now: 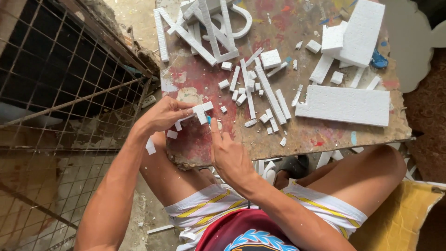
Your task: Trimming excess material from foam letters with a utility knife and arranging them on a workbench to spell out words.
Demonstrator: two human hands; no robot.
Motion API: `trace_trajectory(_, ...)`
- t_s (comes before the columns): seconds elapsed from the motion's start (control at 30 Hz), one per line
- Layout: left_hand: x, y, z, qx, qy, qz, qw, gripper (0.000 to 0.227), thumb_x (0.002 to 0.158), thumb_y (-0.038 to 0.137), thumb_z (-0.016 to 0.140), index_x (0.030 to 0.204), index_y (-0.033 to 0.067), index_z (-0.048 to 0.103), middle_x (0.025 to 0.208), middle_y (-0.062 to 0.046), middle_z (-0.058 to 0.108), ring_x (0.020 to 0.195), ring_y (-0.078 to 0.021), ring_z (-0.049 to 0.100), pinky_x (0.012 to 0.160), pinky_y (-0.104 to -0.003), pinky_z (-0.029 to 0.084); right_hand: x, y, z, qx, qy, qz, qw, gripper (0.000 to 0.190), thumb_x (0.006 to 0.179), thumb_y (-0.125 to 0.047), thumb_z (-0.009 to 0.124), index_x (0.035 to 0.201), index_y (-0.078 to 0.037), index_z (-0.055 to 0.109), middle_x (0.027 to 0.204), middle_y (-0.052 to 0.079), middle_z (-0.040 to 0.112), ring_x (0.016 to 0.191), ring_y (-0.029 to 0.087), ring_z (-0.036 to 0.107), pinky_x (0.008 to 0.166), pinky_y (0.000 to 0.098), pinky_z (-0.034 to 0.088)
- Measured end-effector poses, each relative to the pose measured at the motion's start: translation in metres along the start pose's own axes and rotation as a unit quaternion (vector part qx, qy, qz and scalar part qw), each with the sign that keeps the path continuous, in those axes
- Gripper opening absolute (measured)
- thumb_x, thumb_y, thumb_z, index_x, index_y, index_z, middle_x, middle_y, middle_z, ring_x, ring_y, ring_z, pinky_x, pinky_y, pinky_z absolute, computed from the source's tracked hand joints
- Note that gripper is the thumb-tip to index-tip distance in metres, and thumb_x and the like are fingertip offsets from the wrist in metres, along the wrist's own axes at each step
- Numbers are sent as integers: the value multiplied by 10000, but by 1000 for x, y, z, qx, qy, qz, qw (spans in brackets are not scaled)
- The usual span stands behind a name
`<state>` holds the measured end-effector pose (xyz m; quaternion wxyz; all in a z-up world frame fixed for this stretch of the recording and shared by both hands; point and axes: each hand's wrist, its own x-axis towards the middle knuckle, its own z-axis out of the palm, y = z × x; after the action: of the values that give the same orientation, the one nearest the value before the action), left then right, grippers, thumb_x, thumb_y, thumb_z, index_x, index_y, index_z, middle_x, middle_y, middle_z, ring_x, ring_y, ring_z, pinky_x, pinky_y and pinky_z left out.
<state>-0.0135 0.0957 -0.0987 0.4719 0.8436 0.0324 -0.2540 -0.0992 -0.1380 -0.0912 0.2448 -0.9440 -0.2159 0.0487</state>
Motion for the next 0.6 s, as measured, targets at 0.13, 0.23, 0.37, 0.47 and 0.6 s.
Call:
trace_trajectory(0.13,-2,10,2,3,-4,0,1000,329,930,287,651,1237,193,727,829,-82,755,692,-110,490,607,-261,414,-1,4,7,-16,4,-1,1000,649,890,-123,417,1531,-66,328,808,116,564,558,432,681,513,554,590)
trace_trajectory(0.23,-2,13,2,9,-6,1,1000,322,934,293,648,1235,209,728,802,-75,757,691,-96,492,604,-246,406,-1,5,11,-26,8,-1,1000,652,893,-137,420,1537,-95,332,806,106,549,541,429,677,510,554,589)
trace_trajectory(0.37,-6,18,2,4,-5,2,1000,324,935,288,650,1236,193,726,698,-74,724,633,-100,440,572,-248,371,0,3,7,-31,-1,-5,1000,670,884,-130,426,1544,-93,320,808,99,551,560,435,683,517,554,593)
trace_trajectory(0.47,-7,21,2,1,-2,4,1000,316,936,290,649,1227,197,729,609,-62,695,565,-88,401,535,-235,334,1,3,5,-18,-16,-2,1000,667,888,-135,422,1545,-94,316,810,112,559,578,454,685,525,564,592)
trace_trajectory(0.6,-8,24,3,6,-4,5,1000,314,934,273,643,1226,195,726,576,-49,681,542,-67,403,534,-204,319,4,0,-1,-23,-34,5,999,672,883,-139,412,1545,-89,310,824,117,579,604,459,694,536,573,594)
